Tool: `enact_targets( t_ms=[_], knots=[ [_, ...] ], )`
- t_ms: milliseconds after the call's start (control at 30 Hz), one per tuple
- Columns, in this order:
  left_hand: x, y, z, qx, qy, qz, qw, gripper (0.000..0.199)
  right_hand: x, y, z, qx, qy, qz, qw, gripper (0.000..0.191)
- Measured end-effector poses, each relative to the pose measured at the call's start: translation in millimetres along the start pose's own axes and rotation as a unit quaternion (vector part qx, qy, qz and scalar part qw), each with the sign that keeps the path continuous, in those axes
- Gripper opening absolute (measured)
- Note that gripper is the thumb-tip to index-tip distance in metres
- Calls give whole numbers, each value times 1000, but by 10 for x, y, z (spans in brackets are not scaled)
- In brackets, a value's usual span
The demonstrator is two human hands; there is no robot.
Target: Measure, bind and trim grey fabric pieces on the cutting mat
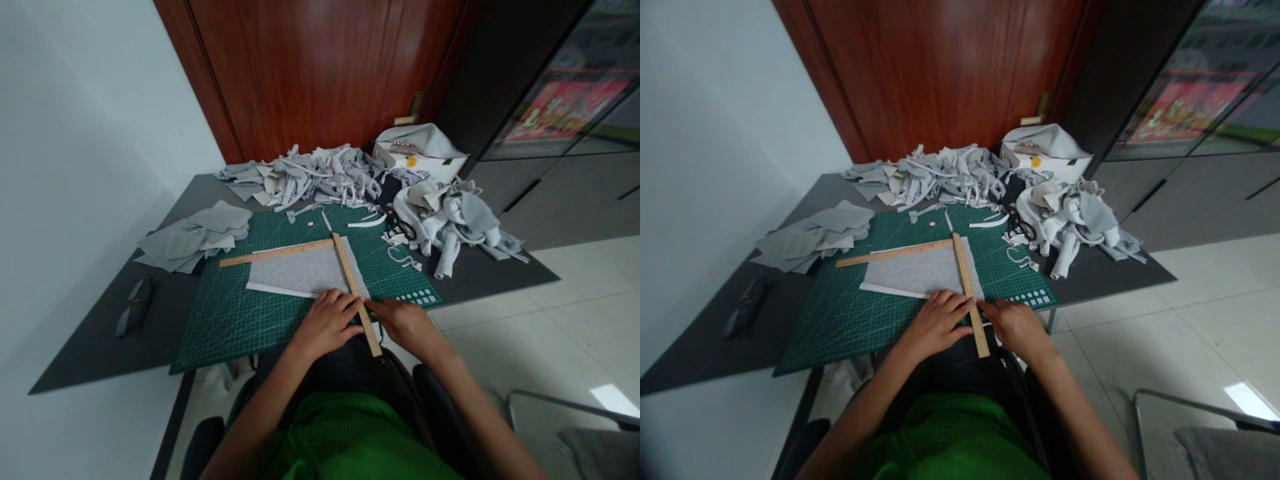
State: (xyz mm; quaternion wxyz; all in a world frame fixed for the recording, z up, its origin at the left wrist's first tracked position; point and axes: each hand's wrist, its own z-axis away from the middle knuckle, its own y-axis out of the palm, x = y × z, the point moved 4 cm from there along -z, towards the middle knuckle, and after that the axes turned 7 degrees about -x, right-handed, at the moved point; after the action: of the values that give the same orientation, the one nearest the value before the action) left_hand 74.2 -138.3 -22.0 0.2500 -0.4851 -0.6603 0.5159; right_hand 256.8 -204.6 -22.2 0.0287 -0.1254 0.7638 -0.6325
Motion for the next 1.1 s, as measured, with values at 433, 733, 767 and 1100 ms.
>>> enact_targets(
  t_ms=[433,733,767,1100],
  knots=[
    [24,-99,-15,1,-33,53,998,56,8,44,26,-13,65,-103,992,39],
    [48,-74,-9,14,-44,54,997,51,5,-251,-372,91,115,-136,980,33],
    [53,-82,-15,14,-48,62,997,51,3,-272,-438,97,124,-130,979,34],
    [118,-130,-57,-18,-86,148,985,38,15,-174,-714,154,150,-104,971,33]
  ],
)
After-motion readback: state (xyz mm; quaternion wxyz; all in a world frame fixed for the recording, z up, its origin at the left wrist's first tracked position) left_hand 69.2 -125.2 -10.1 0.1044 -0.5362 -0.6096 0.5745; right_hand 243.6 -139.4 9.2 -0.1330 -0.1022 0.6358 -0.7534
